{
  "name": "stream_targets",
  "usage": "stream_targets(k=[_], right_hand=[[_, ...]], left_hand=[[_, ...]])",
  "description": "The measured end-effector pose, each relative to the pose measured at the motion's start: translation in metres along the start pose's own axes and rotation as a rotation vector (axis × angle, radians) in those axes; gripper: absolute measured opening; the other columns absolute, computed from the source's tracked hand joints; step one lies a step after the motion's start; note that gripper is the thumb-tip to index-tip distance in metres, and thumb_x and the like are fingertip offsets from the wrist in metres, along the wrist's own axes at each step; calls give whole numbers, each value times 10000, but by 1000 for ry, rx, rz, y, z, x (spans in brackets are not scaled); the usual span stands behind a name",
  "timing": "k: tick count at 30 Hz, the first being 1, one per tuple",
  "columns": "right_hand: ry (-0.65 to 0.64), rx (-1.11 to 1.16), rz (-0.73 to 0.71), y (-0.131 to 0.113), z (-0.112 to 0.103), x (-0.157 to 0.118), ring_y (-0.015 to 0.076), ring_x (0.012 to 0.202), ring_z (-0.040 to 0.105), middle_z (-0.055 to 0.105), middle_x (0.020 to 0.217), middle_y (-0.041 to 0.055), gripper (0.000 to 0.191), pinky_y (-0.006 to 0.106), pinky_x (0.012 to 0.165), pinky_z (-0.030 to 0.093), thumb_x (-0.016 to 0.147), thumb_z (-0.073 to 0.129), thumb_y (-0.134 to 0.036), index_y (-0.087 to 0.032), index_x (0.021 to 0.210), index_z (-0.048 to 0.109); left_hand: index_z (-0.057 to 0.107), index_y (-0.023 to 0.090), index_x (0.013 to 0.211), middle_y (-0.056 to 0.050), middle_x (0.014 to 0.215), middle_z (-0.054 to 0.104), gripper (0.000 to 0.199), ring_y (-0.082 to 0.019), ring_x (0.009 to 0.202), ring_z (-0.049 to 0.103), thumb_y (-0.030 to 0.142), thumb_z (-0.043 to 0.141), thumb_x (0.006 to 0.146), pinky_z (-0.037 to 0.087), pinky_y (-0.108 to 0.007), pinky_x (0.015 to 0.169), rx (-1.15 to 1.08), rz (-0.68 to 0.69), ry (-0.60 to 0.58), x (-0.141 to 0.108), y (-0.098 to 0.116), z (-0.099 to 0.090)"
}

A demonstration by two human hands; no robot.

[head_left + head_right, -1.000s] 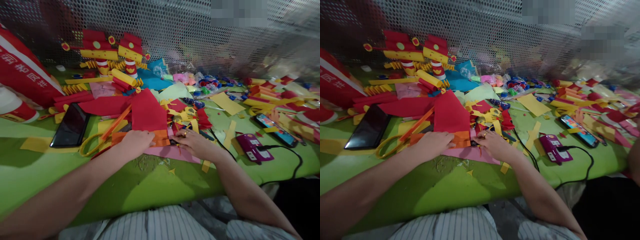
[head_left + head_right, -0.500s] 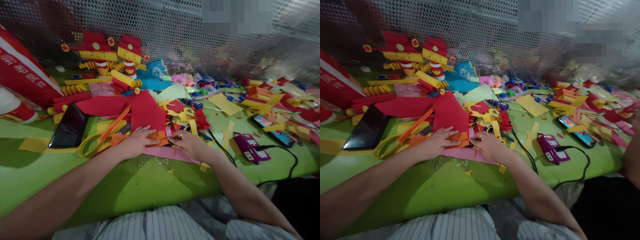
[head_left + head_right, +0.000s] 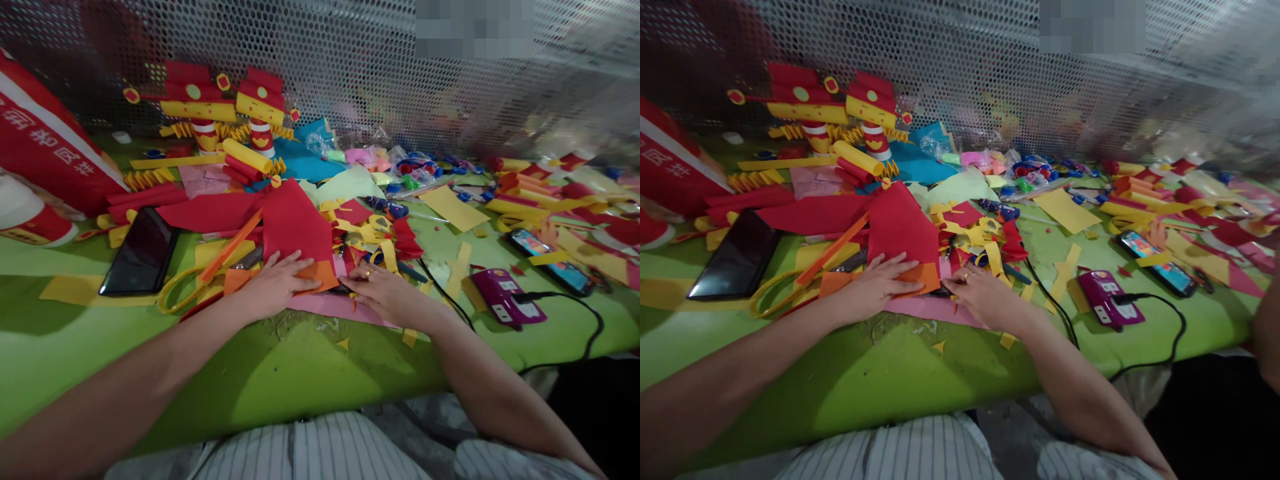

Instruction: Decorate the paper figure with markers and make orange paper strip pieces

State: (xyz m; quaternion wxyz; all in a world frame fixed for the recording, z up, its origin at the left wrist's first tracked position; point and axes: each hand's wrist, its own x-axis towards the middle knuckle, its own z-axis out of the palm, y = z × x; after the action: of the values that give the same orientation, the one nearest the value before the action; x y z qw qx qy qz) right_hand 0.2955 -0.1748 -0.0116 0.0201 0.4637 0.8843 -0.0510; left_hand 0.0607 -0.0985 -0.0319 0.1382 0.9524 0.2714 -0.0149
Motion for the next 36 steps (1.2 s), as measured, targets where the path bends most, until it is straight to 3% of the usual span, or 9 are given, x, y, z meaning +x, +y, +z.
stream_targets(k=[10,16,23,31,36], right_hand=[[40,7,-38,-2,0,0,258,973,583,637,1052,167,361,434,872,485,890,397,-176,-89,1195,571],[119,52,105,-6,8,3,266,993,586,647,1060,146,342,439,871,479,861,495,-216,-122,1185,553],[148,85,173,-14,16,13,278,962,596,663,998,127,199,444,851,467,817,528,-163,-144,998,609],[152,168,91,-5,16,10,256,971,605,676,1019,106,180,432,868,466,845,528,-209,-163,990,624],[155,163,120,-8,16,12,266,963,607,676,1011,111,184,434,856,463,834,530,-188,-152,989,623]], left_hand=[[539,405,1212,-17,1452,381,544,-268,1361,262,36,445,823,236,-574,1045,-7,-20,10,0,1,0],[537,369,1232,-42,1469,348,589,-292,1361,259,-6,439,789,228,-594,1041,-33,-96,-34,2,5,-3],[559,368,1212,-40,1458,367,495,-282,1345,298,65,453,836,240,-559,1050,-36,-193,29,8,11,0],[532,417,1218,-6,1467,351,535,-278,1341,307,55,448,833,223,-578,1046,-4,-204,44,9,12,3],[526,415,1225,-7,1472,337,550,-282,1345,301,48,442,824,222,-591,1043,-2,-204,56,9,11,5]])
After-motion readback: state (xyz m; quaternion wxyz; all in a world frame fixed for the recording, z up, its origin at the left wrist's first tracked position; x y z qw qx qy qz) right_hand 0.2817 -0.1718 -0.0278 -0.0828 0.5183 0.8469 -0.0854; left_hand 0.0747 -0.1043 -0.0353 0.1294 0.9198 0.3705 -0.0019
